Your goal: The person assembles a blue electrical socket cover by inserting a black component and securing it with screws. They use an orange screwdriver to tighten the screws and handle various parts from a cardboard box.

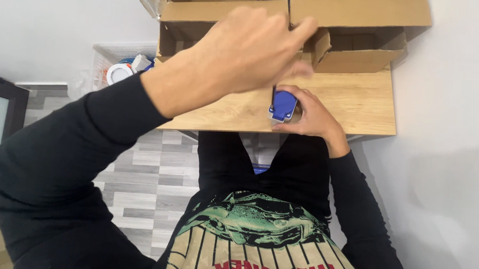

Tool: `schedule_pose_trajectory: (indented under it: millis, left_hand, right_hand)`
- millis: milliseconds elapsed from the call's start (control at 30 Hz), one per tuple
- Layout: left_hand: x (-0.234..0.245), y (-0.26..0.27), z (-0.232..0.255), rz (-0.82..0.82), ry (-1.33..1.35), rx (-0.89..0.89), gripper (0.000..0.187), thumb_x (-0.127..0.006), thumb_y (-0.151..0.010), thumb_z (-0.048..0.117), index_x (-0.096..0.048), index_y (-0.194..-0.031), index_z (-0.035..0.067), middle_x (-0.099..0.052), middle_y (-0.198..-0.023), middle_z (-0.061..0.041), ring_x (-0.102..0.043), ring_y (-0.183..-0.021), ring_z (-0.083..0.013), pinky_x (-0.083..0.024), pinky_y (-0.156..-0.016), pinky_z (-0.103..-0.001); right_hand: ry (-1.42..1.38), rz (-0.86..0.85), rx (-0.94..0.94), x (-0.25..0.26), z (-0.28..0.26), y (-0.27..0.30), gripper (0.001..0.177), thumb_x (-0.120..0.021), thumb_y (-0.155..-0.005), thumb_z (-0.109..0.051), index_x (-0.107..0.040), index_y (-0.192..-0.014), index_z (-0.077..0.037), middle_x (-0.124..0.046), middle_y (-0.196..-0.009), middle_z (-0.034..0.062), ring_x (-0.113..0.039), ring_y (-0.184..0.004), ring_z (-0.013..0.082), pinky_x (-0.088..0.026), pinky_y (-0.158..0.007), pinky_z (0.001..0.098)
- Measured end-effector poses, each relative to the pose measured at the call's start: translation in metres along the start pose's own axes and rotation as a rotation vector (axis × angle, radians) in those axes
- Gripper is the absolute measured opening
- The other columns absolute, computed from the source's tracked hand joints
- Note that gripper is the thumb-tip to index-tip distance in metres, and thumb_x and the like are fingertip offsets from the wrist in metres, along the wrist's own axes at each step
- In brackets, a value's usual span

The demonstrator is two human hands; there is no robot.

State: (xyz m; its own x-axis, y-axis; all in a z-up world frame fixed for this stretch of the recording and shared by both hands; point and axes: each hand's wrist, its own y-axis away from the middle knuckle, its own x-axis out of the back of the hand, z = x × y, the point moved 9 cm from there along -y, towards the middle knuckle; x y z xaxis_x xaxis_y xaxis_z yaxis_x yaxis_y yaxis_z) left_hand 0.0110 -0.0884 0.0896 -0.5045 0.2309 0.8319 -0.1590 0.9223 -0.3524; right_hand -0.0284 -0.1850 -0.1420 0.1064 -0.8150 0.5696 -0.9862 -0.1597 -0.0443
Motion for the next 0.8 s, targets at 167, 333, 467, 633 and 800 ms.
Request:
schedule_pose_trajectory:
  millis: [167,333,467,633,800]
  left_hand:
    - [-0.005,-0.006,0.000,-0.045,-0.084,-0.078,0.050,-0.068,-0.119,0.061,-0.069,-0.089,0.022,-0.063,-0.062,0.008,-0.072,-0.054,-0.0191,-0.051,-0.041,-0.033]
    - [0.013,0.000,0.012,-0.028,-0.008,-0.191,0.019,-0.072,-0.110,0.036,-0.069,-0.096,0.023,-0.064,-0.087,0.004,-0.075,-0.061,-0.0188,-0.053,-0.040,-0.033]
    - [0.031,0.004,0.015,-0.183,0.285,-0.220,0.024,-0.070,-0.089,-0.009,-0.067,-0.103,0.009,-0.058,-0.103,-0.009,-0.067,-0.067,-0.0270,-0.056,-0.046,-0.043]
    - [0.042,0.000,0.017,-0.227,0.405,-0.308,0.044,-0.071,-0.075,-0.024,-0.067,-0.103,0.010,-0.061,-0.110,-0.008,-0.062,-0.092,-0.0261,-0.057,-0.069,-0.040]
    - [0.039,-0.002,0.017,-0.363,0.704,-0.293,0.054,-0.067,-0.064,-0.032,-0.068,-0.092,0.014,-0.060,-0.103,-0.003,-0.054,-0.091,-0.0274,-0.049,-0.062,-0.042]
  right_hand:
    - [-0.001,-0.007,0.011,0.002,-0.007,-0.001,0.094,-0.099,-0.073,-0.042,-0.056,-0.153,-0.019,-0.065,-0.148,0.0038,-0.059,-0.129,0.0254,-0.045,-0.112,0.0381]
    - [0.012,-0.018,0.014,0.003,-0.004,-0.001,0.099,-0.098,-0.072,-0.045,-0.053,-0.156,-0.018,-0.063,-0.151,0.0066,-0.058,-0.132,0.0269,-0.044,-0.112,0.0382]
    - [-0.006,-0.021,0.021,0.005,-0.007,-0.002,0.096,-0.099,-0.072,-0.041,-0.056,-0.154,-0.018,-0.064,-0.152,0.0033,-0.057,-0.135,0.0261,-0.042,-0.116,0.0392]
    - [-0.019,-0.011,0.049,0.007,-0.006,-0.005,0.092,-0.101,-0.071,-0.039,-0.060,-0.149,-0.017,-0.066,-0.147,0.0031,-0.058,-0.134,0.0258,-0.044,-0.116,0.0385]
    - [-0.015,-0.005,0.120,0.005,-0.004,-0.006,0.082,-0.098,-0.075,-0.040,-0.062,-0.142,-0.010,-0.062,-0.146,0.0134,-0.057,-0.138,0.0308,-0.045,-0.116,0.0423]
